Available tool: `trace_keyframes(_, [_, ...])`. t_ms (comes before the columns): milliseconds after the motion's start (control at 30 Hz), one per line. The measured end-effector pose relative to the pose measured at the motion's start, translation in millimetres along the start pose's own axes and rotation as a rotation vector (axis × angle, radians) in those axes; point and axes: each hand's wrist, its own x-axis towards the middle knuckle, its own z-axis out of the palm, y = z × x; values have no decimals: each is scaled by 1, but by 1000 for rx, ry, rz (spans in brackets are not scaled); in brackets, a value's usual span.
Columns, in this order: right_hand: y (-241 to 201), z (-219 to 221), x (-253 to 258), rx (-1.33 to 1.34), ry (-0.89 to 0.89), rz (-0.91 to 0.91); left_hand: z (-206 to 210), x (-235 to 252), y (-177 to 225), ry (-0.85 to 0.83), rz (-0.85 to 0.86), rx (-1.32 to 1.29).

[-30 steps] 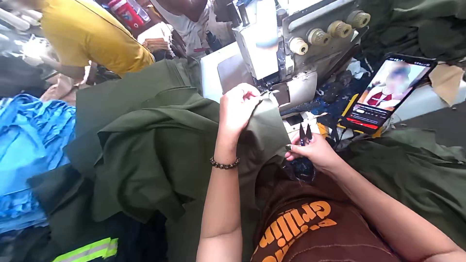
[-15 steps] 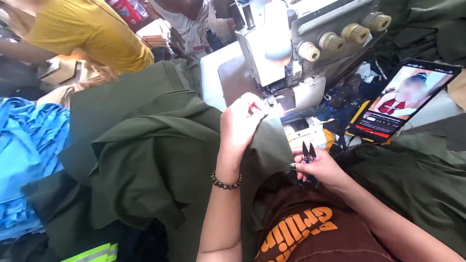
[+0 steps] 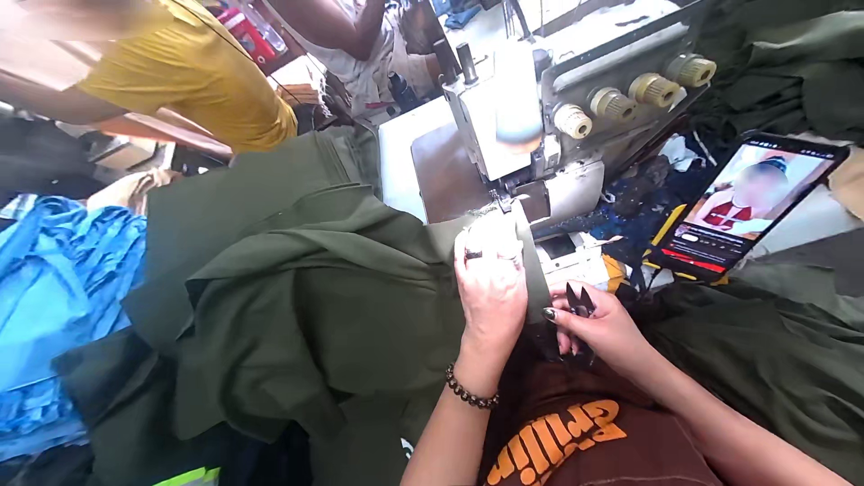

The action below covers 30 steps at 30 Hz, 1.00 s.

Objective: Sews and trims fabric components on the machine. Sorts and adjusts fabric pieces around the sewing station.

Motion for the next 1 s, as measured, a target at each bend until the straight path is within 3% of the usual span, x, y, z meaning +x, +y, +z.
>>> trace_keyframes(200, [-16, 8, 26, -121, 63, -238, -14, 39, -43, -291, -52, -264])
trace_keyframes(300, [-21, 10, 52, -233, 91, -344, -13, 67, -58, -413, -75, -223])
trace_keyframes(400, [-23, 15, 74, -352, 157, -460, -16, 88, -63, -426, -51, -161])
trace_keyframes(533, [-14, 19, 82, -483, 238, -555, 8, 103, -84, -285, 23, -125])
trace_keyframes(600, [-7, 19, 83, -555, 262, -634, 15, 107, -91, -256, -31, -106])
trace_keyframes(700, [-9, 20, 81, -652, 287, -657, 9, 109, -102, -286, -248, -65])
trace_keyframes(833, [-33, 24, 76, -687, 192, -621, -9, 96, -138, 9, -354, -48])
trace_keyframes(900, [-45, 35, 79, -658, 155, -685, -39, 82, -135, 241, -419, 10])
trace_keyframes(1000, [-64, 55, 89, -599, 54, -671, -80, 50, -109, 567, -294, 51])
